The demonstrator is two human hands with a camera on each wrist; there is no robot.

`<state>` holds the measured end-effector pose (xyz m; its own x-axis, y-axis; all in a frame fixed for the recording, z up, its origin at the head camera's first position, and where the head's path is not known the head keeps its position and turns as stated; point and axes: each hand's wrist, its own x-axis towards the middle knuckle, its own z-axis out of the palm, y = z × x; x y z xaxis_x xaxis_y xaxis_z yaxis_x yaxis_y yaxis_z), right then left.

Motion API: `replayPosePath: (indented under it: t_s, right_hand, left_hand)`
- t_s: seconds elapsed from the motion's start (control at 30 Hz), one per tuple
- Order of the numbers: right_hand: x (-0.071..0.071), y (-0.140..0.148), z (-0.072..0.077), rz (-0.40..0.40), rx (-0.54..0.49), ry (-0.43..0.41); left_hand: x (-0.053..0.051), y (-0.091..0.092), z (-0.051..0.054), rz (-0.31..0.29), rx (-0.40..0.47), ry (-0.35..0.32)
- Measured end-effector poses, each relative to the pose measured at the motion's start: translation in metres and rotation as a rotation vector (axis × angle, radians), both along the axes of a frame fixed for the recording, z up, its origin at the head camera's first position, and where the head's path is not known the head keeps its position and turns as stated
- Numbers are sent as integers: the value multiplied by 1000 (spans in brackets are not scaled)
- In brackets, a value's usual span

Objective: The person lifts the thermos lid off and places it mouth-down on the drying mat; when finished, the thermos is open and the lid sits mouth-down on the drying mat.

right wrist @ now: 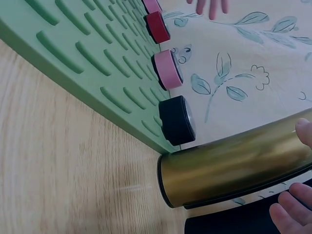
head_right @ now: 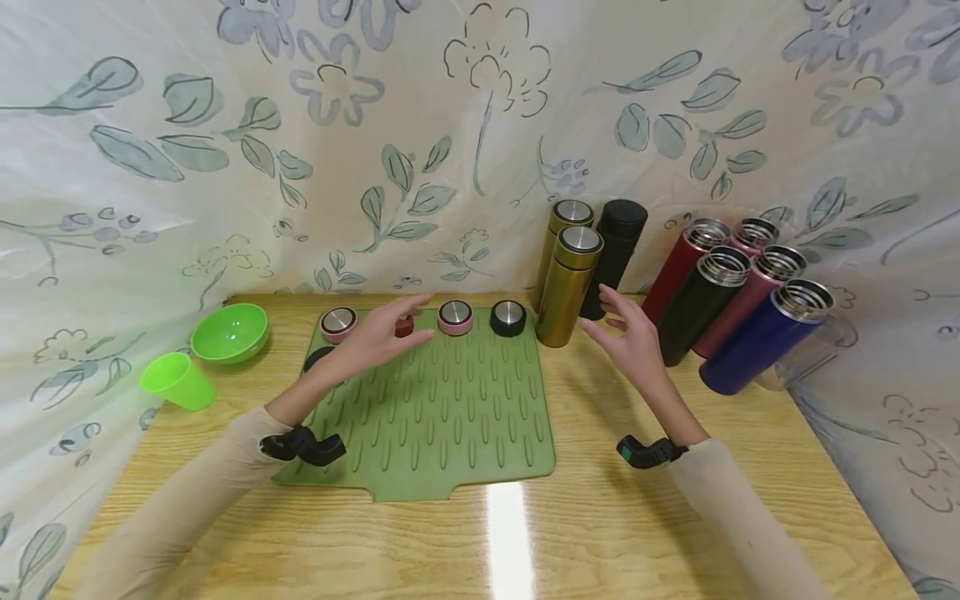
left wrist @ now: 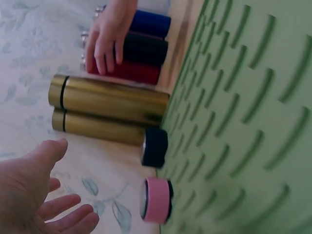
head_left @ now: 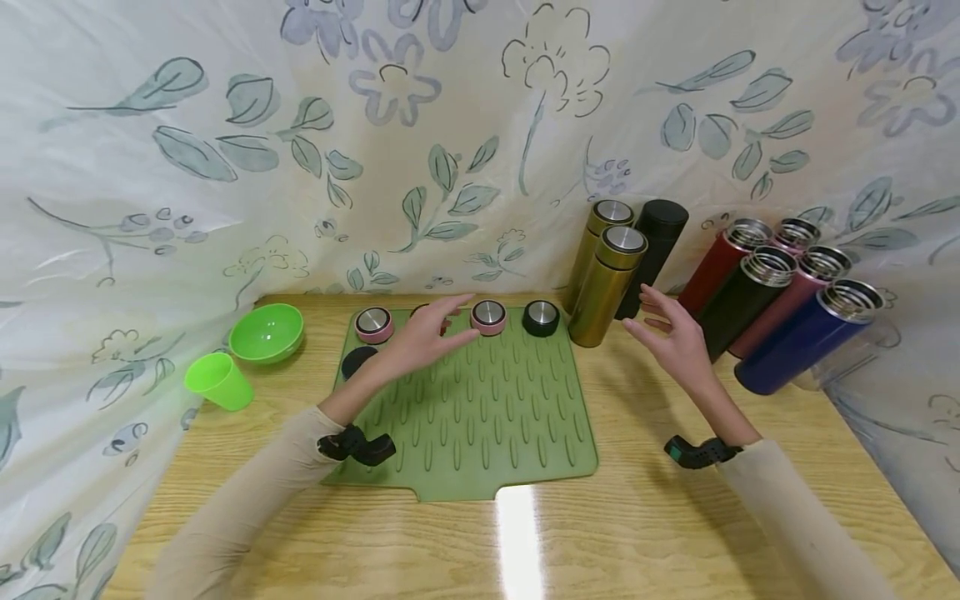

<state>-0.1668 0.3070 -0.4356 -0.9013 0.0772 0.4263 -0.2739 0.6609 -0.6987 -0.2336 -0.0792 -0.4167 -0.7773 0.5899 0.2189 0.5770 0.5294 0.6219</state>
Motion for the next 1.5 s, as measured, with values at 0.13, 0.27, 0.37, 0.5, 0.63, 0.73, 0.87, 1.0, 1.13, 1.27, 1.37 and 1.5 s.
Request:
replayPosePath:
  t_s: [0.13, 0.27, 0.37, 0.5, 0.63, 0.73, 0.87, 1.0, 1.13, 1.27, 1.37, 1.5]
  right_hand:
    - [-6, 0, -1, 0, -23, -55]
    - [-12, -1, -3, 14, -40, -73]
    - [-15, -2, -4, 4, -48, -48]
    - [-22, -3, -7, -38, -68, -6]
    - [-31, -4, -13, -55, -94, -19]
    - [-38, -4, -17, -51, -118, -37]
    - [-44, -3, -21, -47, -149, -40]
    - [-49, -3, -25, -28, -183, -45]
    - [-50, -4, -26, 16, -240, -64]
    - [-45, -8, -19, 44, -293, -98]
    - [-42, -14, -10, 79, -314, -117]
    - [-41, -21, -5, 131, -325, -147]
  left_hand:
    - [-2, 22, 6, -60, 21, 7]
    - [-4, 42, 17, -80, 5, 10]
    - [-8, 59, 27, -110, -2, 14]
    - [-17, 82, 41, -144, -1, 54]
    - [-28, 103, 51, -165, 9, 99]
    - [-36, 117, 59, -194, 39, 111]
    - [-43, 135, 70, -212, 79, 129]
    - [-45, 153, 78, -209, 95, 147]
    - [-45, 166, 82, -210, 100, 158]
    - [-44, 175, 85, -214, 83, 178]
    - [-44, 179, 87, -225, 92, 187]
    - [-44, 181, 87, -228, 82, 219]
